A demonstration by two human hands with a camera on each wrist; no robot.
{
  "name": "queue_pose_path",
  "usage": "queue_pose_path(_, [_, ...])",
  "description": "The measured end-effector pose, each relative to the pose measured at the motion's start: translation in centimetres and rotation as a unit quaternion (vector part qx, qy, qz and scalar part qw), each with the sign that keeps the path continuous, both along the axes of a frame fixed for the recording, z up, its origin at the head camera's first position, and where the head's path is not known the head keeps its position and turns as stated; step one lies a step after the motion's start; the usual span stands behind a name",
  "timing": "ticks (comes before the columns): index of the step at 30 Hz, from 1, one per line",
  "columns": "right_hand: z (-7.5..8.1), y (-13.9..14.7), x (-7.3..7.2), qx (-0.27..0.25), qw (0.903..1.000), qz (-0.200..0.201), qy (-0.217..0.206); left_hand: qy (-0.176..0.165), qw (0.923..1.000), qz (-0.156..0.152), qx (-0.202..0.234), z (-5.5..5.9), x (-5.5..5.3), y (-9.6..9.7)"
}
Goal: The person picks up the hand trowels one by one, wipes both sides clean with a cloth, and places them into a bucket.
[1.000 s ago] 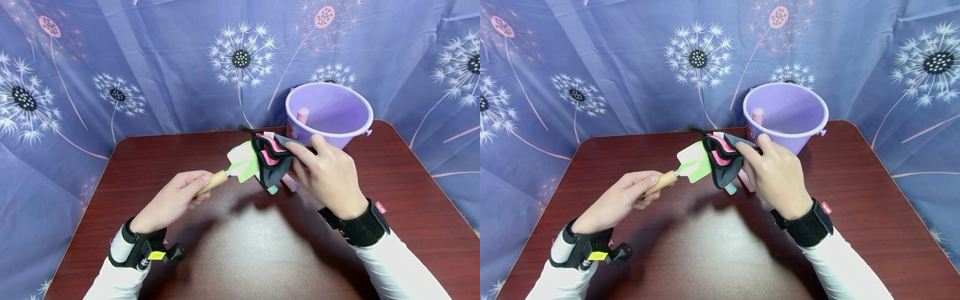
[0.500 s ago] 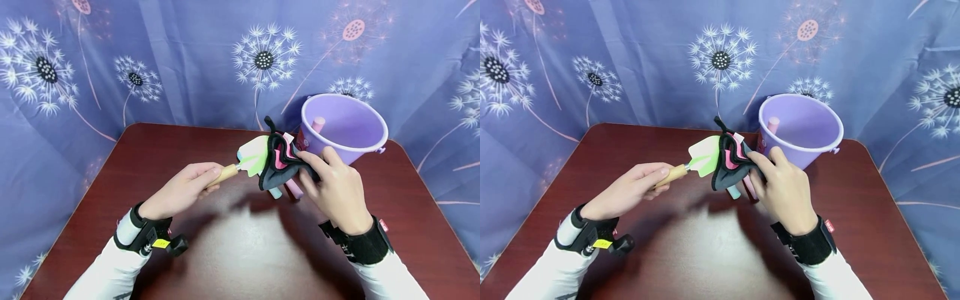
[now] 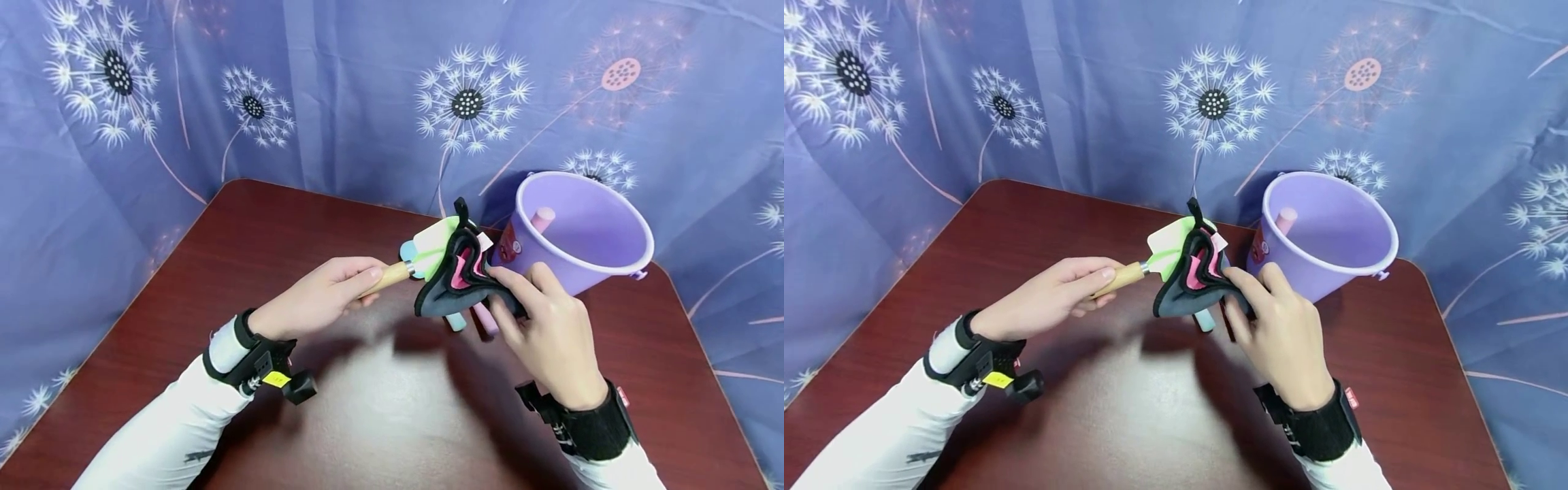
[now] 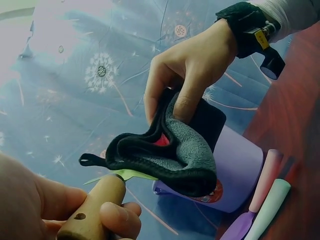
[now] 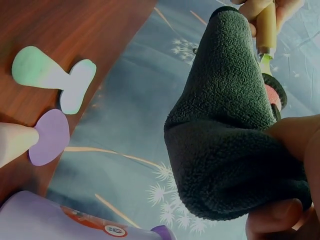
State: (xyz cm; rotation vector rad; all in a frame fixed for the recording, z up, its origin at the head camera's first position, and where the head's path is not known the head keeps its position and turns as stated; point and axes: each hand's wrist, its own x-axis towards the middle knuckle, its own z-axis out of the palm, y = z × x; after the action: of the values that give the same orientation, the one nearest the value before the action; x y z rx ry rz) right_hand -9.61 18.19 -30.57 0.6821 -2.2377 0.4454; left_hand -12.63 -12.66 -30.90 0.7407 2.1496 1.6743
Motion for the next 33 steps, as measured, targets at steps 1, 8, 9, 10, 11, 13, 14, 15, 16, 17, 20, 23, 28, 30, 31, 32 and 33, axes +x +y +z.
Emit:
queue_pose_path(1, [-0.3,0.2,0.0,0.001,1.0000,0.000,-0.001,-0.002,1.0000,-0.001,-0.001,0.0,0.0,0.1])
queue_pose_path(8, [-1.0,0.7,-0.1,0.024,0.9994,0.024,0.005,-0.004,0.9999,-0.005,-0.009,0.2,-0.1,0.6])
queue_pose_path(9, [-1.0,0.7,-0.1,0.028,0.9992,0.029,0.008,-0.006,0.9999,-0.004,-0.009,0.2,-0.1,0.7])
queue_pose_path(10, [-1.0,0.7,-0.1,0.032,0.9989,0.033,0.010,-0.008,0.9999,-0.004,-0.008,0.2,-0.2,0.7])
queue_pose_path(11, [-1.0,0.6,-0.1,0.036,0.9986,0.037,0.012,-0.011,0.9999,-0.005,-0.005,0.2,-0.2,0.8])
queue_pose_path(13, [-0.9,0.6,-0.1,0.044,0.9980,0.044,0.014,-0.017,0.9999,-0.004,-0.001,0.2,-0.1,0.9])
queue_pose_path(14, [-0.9,0.6,-0.1,0.047,0.9977,0.047,0.014,-0.019,0.9998,-0.002,-0.001,0.2,-0.1,0.9])
queue_pose_path(15, [-0.8,0.6,0.0,0.050,0.9974,0.050,0.014,-0.022,0.9998,-0.002,0.000,0.3,-0.1,0.9])
queue_pose_path(16, [-0.7,0.6,0.0,0.054,0.9971,0.052,0.015,-0.025,0.9997,0.000,0.001,0.3,-0.1,0.9])
queue_pose_path(17, [-0.7,0.6,0.0,0.057,0.9968,0.053,0.017,-0.028,0.9996,0.002,0.000,0.3,-0.1,0.9])
queue_pose_path(20, [-0.4,0.6,0.0,0.063,0.9961,0.058,0.023,-0.036,0.9993,0.006,-0.003,0.3,-0.1,0.9])
queue_pose_path(23, [0.0,0.6,0.0,0.064,0.9957,0.060,0.029,-0.041,0.9990,0.011,-0.011,0.4,-0.1,0.8])
queue_pose_path(28, [0.5,0.8,-0.3,0.063,0.9953,0.058,0.045,-0.043,0.9986,0.017,-0.027,0.5,0.0,0.5])
queue_pose_path(30, [0.7,0.9,-0.4,0.064,0.9952,0.054,0.051,-0.046,0.9984,0.019,-0.027,0.5,0.1,0.5])
queue_pose_path(31, [0.7,0.9,-0.5,0.064,0.9952,0.052,0.052,-0.046,0.9984,0.019,-0.027,0.5,0.1,0.5])
queue_pose_path(32, [0.8,1.0,-0.5,0.065,0.9953,0.050,0.052,-0.046,0.9984,0.021,-0.028,0.6,0.1,0.4])
queue_pose_path(33, [0.8,1.1,-0.6,0.066,0.9953,0.048,0.052,-0.045,0.9984,0.021,-0.027,0.6,0.1,0.4])
